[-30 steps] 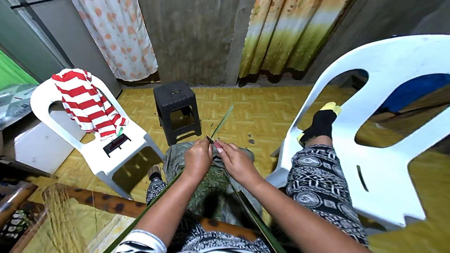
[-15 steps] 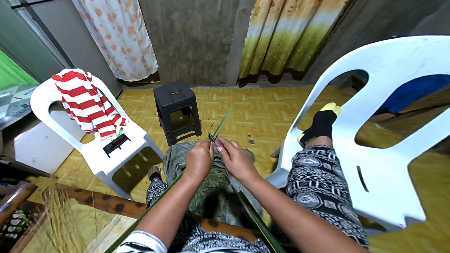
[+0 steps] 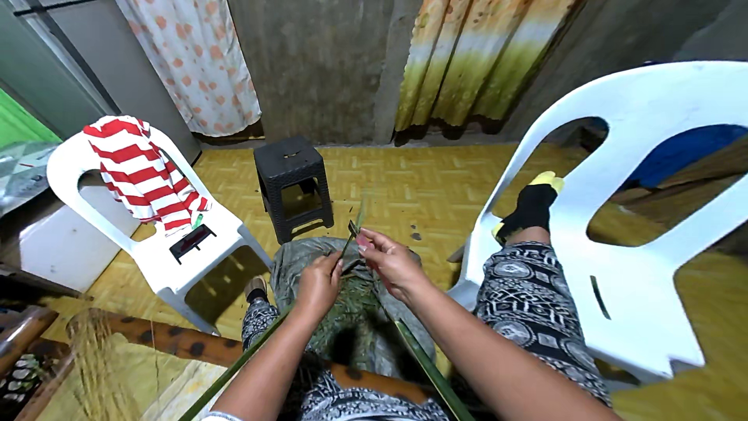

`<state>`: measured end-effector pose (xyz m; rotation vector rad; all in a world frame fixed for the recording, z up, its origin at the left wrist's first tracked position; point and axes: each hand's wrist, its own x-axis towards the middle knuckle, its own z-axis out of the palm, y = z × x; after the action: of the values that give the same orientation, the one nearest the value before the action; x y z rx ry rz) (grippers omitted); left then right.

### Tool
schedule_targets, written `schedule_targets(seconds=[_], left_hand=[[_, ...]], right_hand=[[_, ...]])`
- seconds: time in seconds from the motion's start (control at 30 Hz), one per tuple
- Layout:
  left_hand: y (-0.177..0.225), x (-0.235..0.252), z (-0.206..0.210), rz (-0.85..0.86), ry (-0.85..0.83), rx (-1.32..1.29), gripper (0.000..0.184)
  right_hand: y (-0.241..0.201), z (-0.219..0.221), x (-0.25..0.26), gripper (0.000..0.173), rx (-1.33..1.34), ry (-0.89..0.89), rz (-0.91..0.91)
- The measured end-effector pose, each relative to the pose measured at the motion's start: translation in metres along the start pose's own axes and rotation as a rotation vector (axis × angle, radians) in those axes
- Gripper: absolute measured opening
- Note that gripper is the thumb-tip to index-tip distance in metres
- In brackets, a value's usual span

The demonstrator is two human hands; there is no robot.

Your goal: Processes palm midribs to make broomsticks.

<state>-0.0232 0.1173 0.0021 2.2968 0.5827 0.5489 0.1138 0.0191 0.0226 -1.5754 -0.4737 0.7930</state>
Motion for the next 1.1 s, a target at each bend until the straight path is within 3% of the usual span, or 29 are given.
schedule_targets(seconds=[0.53, 0.9, 1.0, 1.1], left_hand=[[-0.018, -0.014, -0.005, 0.011, 0.033, 0.005, 0.030], [-0.036, -0.013, -0.008, -0.133, 0.002, -0.012, 0.032], [-0.035, -0.009, -0.005, -0.178, -0.008, 0.007, 0.033], [-0.025, -0.001, -0.004, -0.206, -0.019, 0.036, 0.034]], right_hand=[[-0.022, -0.010, 0.013, 0.044, 0.082, 0.086, -0.005], [-0.064, -0.048, 0.030, 0.043, 0.070, 0.247, -0.121], [-0.059, -0.046, 0.024, 0.042, -0.036, 0.213, -0.167], [-0.035, -0.029, 0.014, 0.044, -0.221, 0.067, -0.179]])
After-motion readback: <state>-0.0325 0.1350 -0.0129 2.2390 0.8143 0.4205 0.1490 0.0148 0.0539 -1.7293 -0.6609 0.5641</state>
